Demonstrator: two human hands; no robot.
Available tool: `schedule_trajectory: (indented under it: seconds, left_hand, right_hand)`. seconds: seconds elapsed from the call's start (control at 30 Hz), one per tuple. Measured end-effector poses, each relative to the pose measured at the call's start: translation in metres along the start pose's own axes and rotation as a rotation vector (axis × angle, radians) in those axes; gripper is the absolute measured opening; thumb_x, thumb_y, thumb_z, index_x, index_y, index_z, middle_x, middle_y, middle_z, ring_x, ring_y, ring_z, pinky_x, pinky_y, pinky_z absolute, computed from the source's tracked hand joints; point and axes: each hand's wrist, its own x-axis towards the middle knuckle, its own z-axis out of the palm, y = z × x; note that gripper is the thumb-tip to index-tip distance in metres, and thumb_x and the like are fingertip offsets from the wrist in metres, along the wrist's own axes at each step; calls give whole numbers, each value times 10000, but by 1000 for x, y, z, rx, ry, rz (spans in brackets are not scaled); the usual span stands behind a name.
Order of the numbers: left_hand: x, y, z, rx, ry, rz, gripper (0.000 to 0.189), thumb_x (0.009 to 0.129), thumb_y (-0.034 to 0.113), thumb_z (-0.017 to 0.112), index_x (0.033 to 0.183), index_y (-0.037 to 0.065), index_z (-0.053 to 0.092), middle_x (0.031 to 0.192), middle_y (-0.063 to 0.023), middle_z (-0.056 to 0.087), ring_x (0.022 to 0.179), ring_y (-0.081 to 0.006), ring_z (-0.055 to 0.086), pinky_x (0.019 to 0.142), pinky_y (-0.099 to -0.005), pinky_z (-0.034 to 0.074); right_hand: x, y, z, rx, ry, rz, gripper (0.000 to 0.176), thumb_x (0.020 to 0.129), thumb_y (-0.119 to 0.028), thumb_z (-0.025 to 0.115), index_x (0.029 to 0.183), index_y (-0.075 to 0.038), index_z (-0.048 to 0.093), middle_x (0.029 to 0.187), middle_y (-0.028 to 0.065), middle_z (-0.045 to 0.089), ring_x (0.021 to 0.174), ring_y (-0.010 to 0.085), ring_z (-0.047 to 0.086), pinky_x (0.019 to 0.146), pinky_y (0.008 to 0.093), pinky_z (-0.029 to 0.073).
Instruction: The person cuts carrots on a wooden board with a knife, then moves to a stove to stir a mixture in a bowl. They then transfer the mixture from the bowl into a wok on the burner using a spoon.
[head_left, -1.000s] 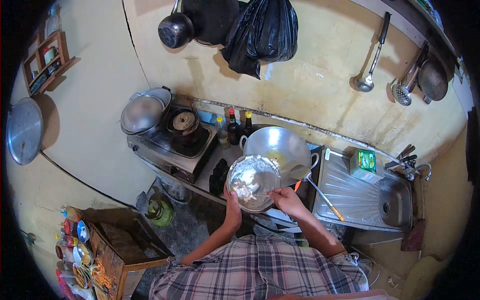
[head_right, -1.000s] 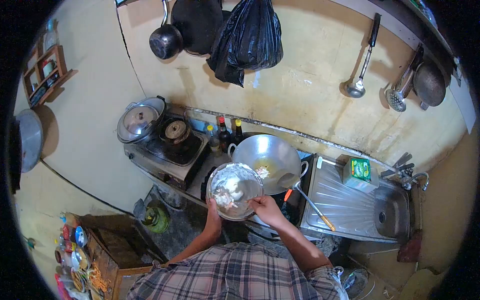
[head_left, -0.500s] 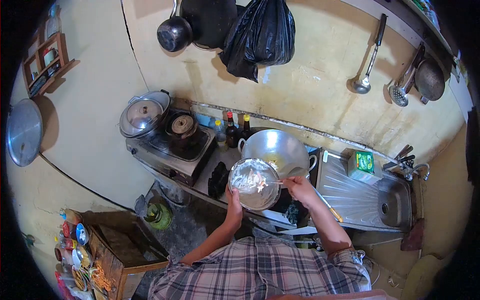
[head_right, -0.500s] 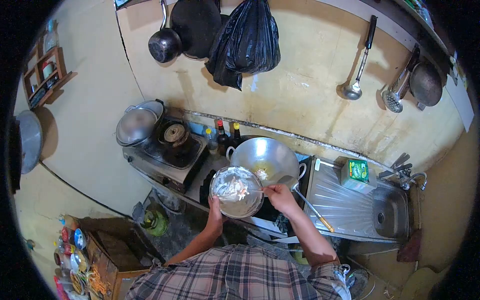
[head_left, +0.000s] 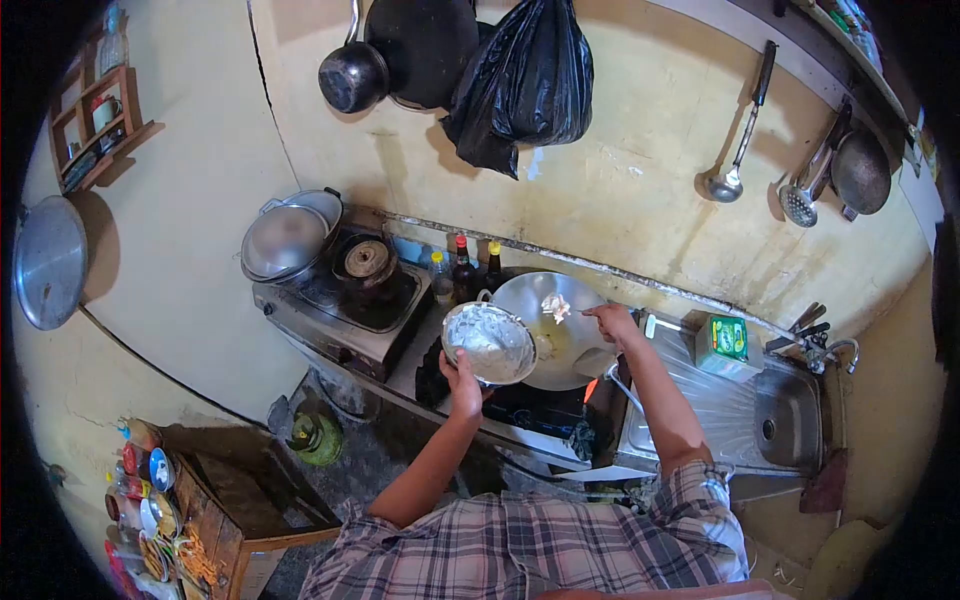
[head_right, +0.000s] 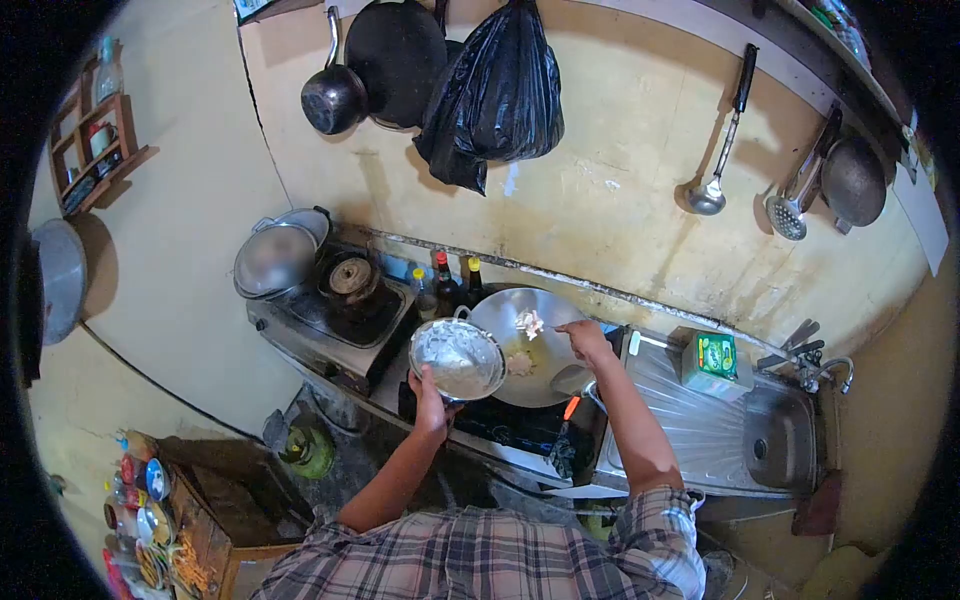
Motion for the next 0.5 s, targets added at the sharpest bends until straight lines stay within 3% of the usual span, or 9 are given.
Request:
schedule_trajectory:
  seconds: [0.07, 0.13, 0.17, 0.23, 0.27, 0.33, 0.37, 0.43, 0.5]
  left_hand:
    - [-6, 6, -7, -44, 8, 60, 772, 880, 652, 367, 1432, 238, 21, 1431, -119, 259, 1218, -333, 416, 853, -537, 437]
    - [-22, 19, -12, -39, 59, 37, 753, 888, 643, 361, 1427, 218, 52, 1415, -123, 293, 1200, -323, 440, 860, -520, 441]
    - [-27, 22, -18, -32, 107, 10, 734, 896, 633, 354, 1421, 197, 83, 1398, -127, 327, 1181, -313, 464, 866, -503, 445]
    - [-19, -1, -58, -42, 37, 13, 688, 911, 614, 342, 1394, 156, 168, 1338, -134, 416, 1137, -296, 511, 871, -473, 453]
    - [-23, -4, -70, -93, 34, 2, 680, 912, 596, 363, 1409, 197, 126, 1376, -126, 345, 1174, -317, 467, 867, -511, 445]
    - [-40, 12, -77, -114, 21, -17, 663, 921, 577, 365, 1417, 225, 99, 1408, -120, 298, 1221, -335, 424, 888, -553, 423]
    - [-47, 17, -80, -114, 25, -16, 663, 921, 577, 365, 1417, 225, 99, 1408, -120, 298, 1221, -335, 424, 888, -553, 423]
    - [-59, 24, -86, -117, 117, -20, 668, 935, 595, 278, 1389, 105, 285, 1343, -130, 445, 1204, -301, 476, 942, -477, 413]
    - [-70, 31, -94, -101, 102, 2, 707, 927, 618, 261, 1399, 94, 297, 1366, -135, 430, 1232, -299, 450, 979, -478, 379]
  right_hand:
    - [45, 29, -6, -32, -10, -9, 261, 881, -98, 474, 1037, -37, 675, 519, -40, 303, 391, 70, 270, 351, 261, 212]
    - [94, 63, -8, -272, 22, -69, 247, 851, -116, 484, 920, -33, 707, 491, 91, 517, 405, 192, 506, 402, 348, 419]
    - [135, 97, -17, -272, 16, -74, 247, 851, -116, 484, 920, -33, 707, 491, 91, 517, 405, 192, 506, 402, 348, 419]
    - [212, 161, -11, -1601, 251, -737, 245, 833, -112, 476, 890, -50, 707, 674, 166, 650, 625, 268, 649, 575, 406, 518]
    - [206, 153, -6, -1599, 248, -742, 245, 833, -112, 476, 890, -50, 707, 674, 166, 650, 625, 268, 649, 575, 406, 518]
    - [166, 114, 8, -1234, 270, -306, 271, 855, -144, 448, 887, -38, 695, 966, 198, 654, 910, 326, 644, 794, 423, 513]
    - [143, 92, 17, -1233, 266, -309, 271, 855, -144, 448, 887, -38, 695, 966, 198, 654, 910, 326, 644, 794, 423, 513]
    - [104, 55, 34, -980, 421, -95, 253, 827, -127, 460, 886, -45, 692, 959, 192, 658, 928, 330, 636, 805, 445, 502]
    - [104, 53, 37, -1051, 404, -152, 246, 832, -141, 465, 881, -49, 688, 941, 195, 659, 917, 333, 638, 795, 447, 505]
